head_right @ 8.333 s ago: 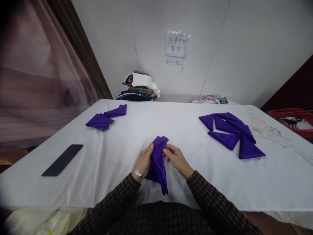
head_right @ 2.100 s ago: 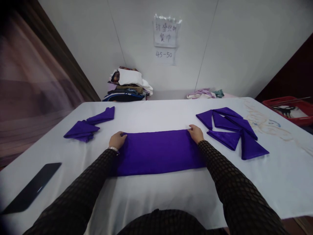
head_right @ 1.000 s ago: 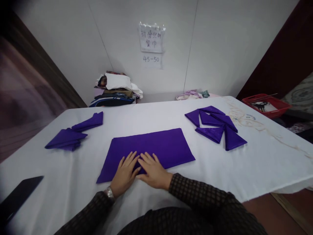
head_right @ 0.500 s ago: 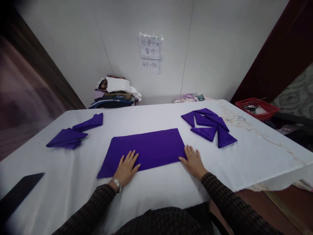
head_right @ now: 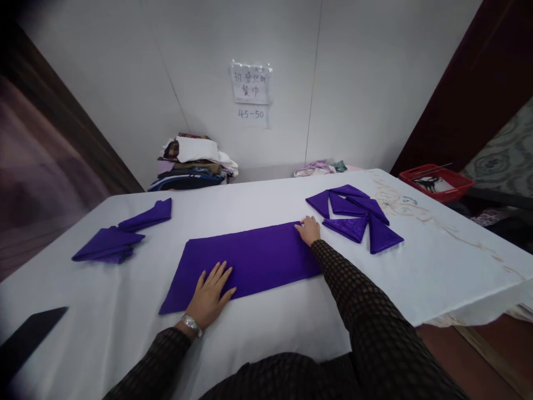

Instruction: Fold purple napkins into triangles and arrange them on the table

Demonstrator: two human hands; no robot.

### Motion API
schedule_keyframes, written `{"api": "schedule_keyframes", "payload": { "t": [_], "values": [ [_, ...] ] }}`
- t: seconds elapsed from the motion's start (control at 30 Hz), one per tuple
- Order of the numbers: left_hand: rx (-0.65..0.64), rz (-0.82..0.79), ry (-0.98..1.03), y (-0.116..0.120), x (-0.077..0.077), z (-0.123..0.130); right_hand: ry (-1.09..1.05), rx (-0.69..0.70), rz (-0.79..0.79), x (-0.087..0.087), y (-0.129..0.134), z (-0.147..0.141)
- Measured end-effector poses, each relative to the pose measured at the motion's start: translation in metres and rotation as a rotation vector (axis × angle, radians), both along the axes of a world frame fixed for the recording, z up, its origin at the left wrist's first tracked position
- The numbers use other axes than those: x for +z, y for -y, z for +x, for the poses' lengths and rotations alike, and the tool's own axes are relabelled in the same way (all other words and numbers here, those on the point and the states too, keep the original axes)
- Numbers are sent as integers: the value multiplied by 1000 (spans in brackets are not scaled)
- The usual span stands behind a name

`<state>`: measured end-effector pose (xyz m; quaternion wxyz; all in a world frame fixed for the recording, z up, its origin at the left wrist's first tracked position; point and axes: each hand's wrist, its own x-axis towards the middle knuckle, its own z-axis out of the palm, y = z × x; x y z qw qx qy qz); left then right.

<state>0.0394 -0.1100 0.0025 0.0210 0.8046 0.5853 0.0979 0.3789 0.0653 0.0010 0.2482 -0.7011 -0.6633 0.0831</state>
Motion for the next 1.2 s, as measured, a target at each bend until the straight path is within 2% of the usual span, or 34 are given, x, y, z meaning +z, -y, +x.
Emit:
{"api": "schedule_keyframes", "payload": {
  "t": [0.13, 0.4, 0.63, 0.77, 0.9, 1.0, 1.07, 1.2],
  "values": [
    [1, -10, 8, 0, -3, -1, -5, -32, -15, -8, -12, -4],
    [4, -37, 10, 0, -4, -1, -21, -62, -40, -17, -17, -4],
    [-4, -25, 19, -3, 0, 0, -24, -84, -32, -15, -20, -3],
    [16, -51, 15, -4, -4, 0, -11, -98, -33, -12, -19, -3],
    [36, -90, 31, -3, -5, 0, 3, -76, -29, -3, -15, -2],
    [51, -141, 70, -2, 3, 0, 4, 7, -9, 8, -3, -12],
    [86, -145, 96, -4, 11, -1, -4, 130, 10, 12, 15, -31],
    [179, -65, 71, -9, 20, -7, -12, 565, 2, 9, 84, -84]
  ]
}}
